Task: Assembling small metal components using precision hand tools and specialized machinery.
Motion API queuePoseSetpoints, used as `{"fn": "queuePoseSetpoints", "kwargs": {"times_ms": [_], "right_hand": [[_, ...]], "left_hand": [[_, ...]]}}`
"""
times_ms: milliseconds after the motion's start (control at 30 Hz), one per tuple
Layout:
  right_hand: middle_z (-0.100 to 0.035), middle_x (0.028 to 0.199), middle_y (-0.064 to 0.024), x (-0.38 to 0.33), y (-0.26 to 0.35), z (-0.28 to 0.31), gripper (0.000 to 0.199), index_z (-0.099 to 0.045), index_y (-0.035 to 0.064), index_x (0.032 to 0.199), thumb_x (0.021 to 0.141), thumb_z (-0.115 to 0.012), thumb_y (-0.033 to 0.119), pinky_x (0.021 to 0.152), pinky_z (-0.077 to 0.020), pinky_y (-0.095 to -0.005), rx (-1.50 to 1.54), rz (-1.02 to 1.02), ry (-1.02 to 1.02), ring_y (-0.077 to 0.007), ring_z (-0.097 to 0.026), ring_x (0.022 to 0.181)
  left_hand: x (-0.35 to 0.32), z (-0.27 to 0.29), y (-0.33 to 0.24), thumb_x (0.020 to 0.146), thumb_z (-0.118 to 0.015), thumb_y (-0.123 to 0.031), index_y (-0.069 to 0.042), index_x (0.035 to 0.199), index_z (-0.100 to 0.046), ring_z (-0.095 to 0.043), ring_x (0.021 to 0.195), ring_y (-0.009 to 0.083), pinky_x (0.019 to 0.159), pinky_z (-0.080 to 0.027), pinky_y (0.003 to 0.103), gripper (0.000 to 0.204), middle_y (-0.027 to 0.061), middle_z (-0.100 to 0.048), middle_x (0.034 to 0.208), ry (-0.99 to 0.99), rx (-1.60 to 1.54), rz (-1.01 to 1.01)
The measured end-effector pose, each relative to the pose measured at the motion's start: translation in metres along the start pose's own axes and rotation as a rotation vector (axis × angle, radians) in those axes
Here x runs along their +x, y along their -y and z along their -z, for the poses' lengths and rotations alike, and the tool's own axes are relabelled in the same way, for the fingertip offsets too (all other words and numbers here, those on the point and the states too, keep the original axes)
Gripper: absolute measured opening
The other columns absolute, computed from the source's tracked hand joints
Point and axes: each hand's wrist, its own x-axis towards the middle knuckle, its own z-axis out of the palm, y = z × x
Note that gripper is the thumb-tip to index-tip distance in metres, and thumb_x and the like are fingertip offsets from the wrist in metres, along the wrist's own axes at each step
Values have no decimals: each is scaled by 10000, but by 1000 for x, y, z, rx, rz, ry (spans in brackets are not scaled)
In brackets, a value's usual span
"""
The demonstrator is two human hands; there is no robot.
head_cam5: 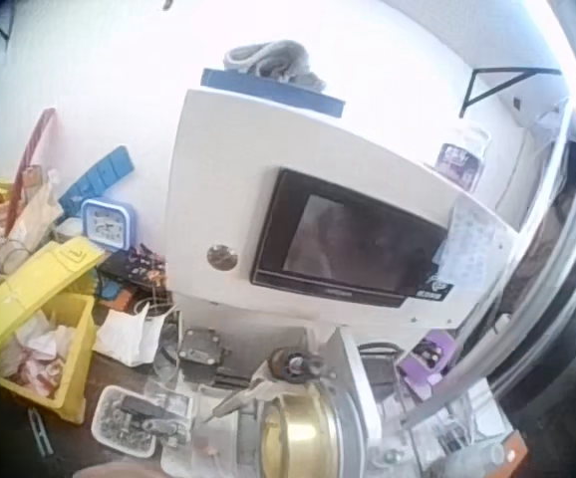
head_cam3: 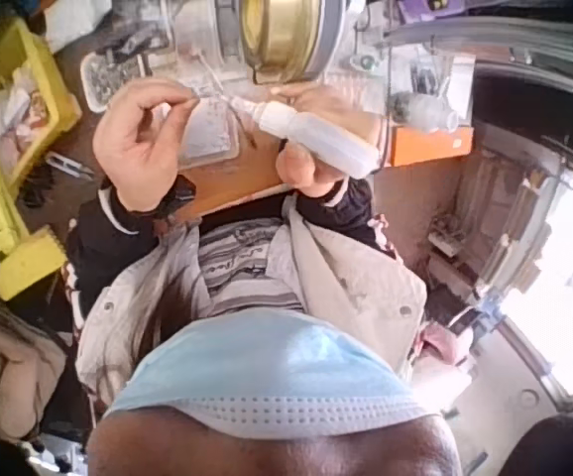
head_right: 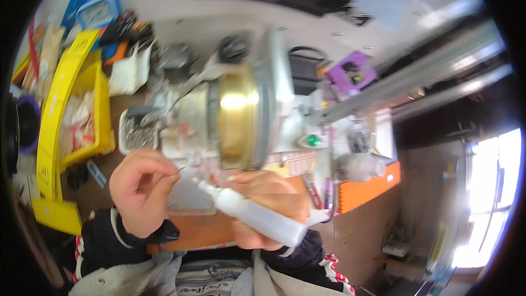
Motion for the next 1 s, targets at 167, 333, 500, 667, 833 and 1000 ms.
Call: {"fn": "queuePoseSetpoints", "kwargs": {"times_ms": [167, 333, 500, 667, 833, 1000], "right_hand": [[-664, 779, -104, 13, 5, -2, 191, -669, -14, 896, 720, -714, 45, 786, -577, -445, -23, -84, 112, -288, -669, 721], [-628, 883, -130, -3, 12, -14, 295, -502, -31, 1081, 820, -615, 47, 846, -545, -497, 16, -56, -149, -266, -635, 763], [-575, 944, -134, -3, 46, 7, 274, -465, -36, 1074, 868, -588, 95, 865, -528, -476, 65, -144, -161, -242, -607, 806], [-568, 970, -131, 2, 75, 68, 247, -508, -18, 1002, 866, -642, 139, 749, -544, -387, -106, -60, -288, -199, -592, 807], [-576, 931, -67, 6, 113, 142, 210, -522, -17, 1127, 985, -549, 136, 745, -492, -292, -557, -36, -670, -145, -581, 807], [-594, 857, -31, -5, 103, 210, 194, -548, -11, 1102, 1007, -572, 158, 669, -464, -229, -736, -163, -681, -77, -560, 733]], "left_hand": [[-9, -2, 2, 739, -647, 134, 32, 840, -620, -595, 773, 210, 737, -463, 289, 146, 122, -618, 831, -57, -15, 75], [-10, -10, 6, 761, -627, 136, 30, 860, -596, -581, 813, 205, 774, -453, 285, 148, 123, -602, 857, -71, -76, 20], [-12, -10, 11, 782, -610, 116, 22, 861, -587, -574, 805, 210, 777, -450, 294, 125, 117, -594, 852, -77, -64, -30], [-6, -9, 15, 802, -585, 111, 23, 877, -577, -568, 833, 200, 792, -448, 286, 115, 101, -576, 865, -28, 23, -94], [-3, -9, 17, 846, -571, 131, 34, 914, -570, -557, 888, 166, 844, -443, 263, 118, 91, -568, 936, -24, -48, -94], [-3, -12, 24, 861, -579, 118, 34, 923, -567, -555, 891, 166, 847, -441, 264, 106, 94, -574, 944, -29, -57, -93]]}}
